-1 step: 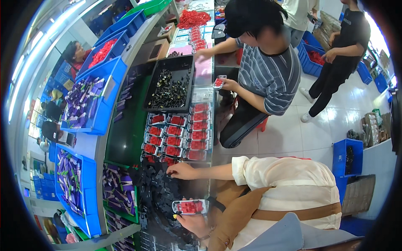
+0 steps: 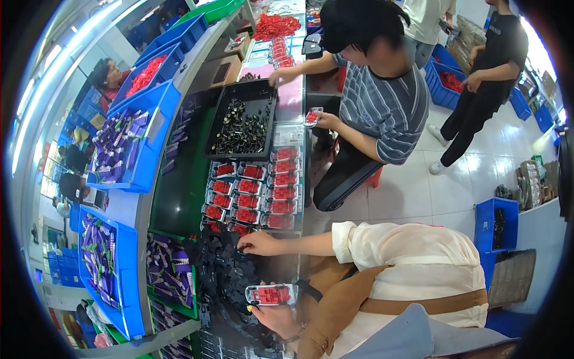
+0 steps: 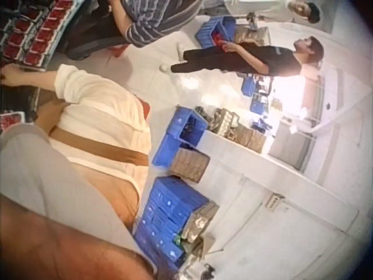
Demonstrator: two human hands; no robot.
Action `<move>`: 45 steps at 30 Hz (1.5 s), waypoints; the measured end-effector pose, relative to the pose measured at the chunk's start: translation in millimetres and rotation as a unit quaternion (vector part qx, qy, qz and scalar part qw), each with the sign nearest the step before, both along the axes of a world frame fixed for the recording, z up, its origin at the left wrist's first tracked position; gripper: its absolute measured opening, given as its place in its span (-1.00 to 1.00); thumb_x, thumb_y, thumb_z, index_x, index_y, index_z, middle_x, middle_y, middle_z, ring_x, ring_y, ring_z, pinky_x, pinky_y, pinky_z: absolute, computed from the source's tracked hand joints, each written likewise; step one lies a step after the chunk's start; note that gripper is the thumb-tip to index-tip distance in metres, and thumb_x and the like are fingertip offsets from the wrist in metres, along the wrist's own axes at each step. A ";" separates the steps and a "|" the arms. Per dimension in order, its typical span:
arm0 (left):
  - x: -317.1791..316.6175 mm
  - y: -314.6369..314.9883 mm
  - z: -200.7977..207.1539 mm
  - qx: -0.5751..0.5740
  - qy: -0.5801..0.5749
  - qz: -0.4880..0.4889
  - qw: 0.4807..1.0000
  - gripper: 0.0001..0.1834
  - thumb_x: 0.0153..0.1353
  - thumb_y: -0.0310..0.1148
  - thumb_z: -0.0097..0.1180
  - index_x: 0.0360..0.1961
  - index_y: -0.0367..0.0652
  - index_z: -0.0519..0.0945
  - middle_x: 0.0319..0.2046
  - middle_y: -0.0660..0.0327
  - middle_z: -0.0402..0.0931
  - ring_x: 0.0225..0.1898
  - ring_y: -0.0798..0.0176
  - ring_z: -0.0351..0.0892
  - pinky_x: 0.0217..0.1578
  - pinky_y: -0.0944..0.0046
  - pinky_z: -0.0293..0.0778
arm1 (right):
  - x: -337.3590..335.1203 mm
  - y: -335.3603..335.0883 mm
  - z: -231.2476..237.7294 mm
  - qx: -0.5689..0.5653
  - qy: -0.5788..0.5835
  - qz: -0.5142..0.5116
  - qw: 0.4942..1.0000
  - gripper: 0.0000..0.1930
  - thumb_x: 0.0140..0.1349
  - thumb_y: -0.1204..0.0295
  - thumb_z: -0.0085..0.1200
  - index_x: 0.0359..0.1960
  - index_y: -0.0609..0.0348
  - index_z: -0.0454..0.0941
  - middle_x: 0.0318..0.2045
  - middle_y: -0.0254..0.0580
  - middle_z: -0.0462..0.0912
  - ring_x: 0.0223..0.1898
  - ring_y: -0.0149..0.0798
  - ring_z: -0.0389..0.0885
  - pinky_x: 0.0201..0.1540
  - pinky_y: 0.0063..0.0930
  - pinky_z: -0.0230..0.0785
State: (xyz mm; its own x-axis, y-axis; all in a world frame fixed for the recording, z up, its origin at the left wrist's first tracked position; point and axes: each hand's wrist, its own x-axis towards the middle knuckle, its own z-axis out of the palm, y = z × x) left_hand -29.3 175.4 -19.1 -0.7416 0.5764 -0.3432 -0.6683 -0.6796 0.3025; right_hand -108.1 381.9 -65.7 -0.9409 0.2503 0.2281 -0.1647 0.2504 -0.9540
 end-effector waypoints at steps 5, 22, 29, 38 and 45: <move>-2.4 1.2 -1.1 0.013 0.059 -0.012 0.998 -0.35 0.21 0.09 -0.37 0.20 -0.12 0.13 0.22 0.07 0.05 0.20 -0.08 0.07 0.13 -0.20 0.02 | 2.7 12.5 19.1 -0.014 0.183 0.108 0.977 -0.90 0.01 0.54 0.08 -0.39 0.12 0.54 -0.35 -0.30 0.47 -0.21 -0.32 0.42 -0.09 -0.45 0.26; 0.5 14.9 66.7 0.076 0.011 0.044 0.996 -0.29 0.16 0.12 -0.22 0.11 -0.28 0.20 0.04 -0.13 0.26 0.09 -0.36 0.15 0.04 -0.26 0.14 | 73.1 18.0 80.4 0.047 0.102 0.233 0.966 -0.79 0.02 0.74 -0.14 -0.34 0.27 0.50 -0.29 -0.10 0.55 -0.24 -0.27 0.53 -0.16 -0.52 0.31; -2.3 1.0 70.2 0.038 0.029 0.079 0.996 -0.39 0.22 0.11 -0.33 0.04 -0.20 0.24 -0.08 -0.01 0.38 -0.03 -0.15 0.38 -0.06 -0.10 0.35 | 73.4 -16.9 88.6 -0.333 -0.272 0.234 0.872 -0.55 0.30 0.16 -0.26 0.09 0.22 0.27 -0.07 -0.23 0.44 -0.10 -0.43 0.42 -0.05 -0.58 0.26; -13.0 -19.3 57.8 0.005 0.059 0.115 0.992 -0.39 0.22 0.10 -0.36 0.08 -0.19 0.21 0.10 -0.01 0.20 0.05 -0.24 0.26 0.00 -0.16 0.25 | 71.9 -37.5 84.3 -0.296 -0.179 0.185 0.920 -0.67 0.28 0.32 -0.20 -0.08 0.33 0.39 -0.26 -0.29 0.49 -0.32 -0.52 0.36 -0.26 -0.65 0.25; -11.9 -27.8 55.6 -0.024 0.079 0.165 0.983 -0.33 0.19 0.18 -0.36 0.09 -0.17 0.21 0.08 0.03 0.24 0.09 -0.06 0.23 0.09 -0.04 0.14 | 97.2 -76.2 129.5 0.077 0.023 0.067 0.995 -0.53 -0.08 0.42 0.08 -0.08 0.31 0.34 -0.15 -0.12 0.37 -0.11 -0.23 0.37 -0.04 -0.47 0.20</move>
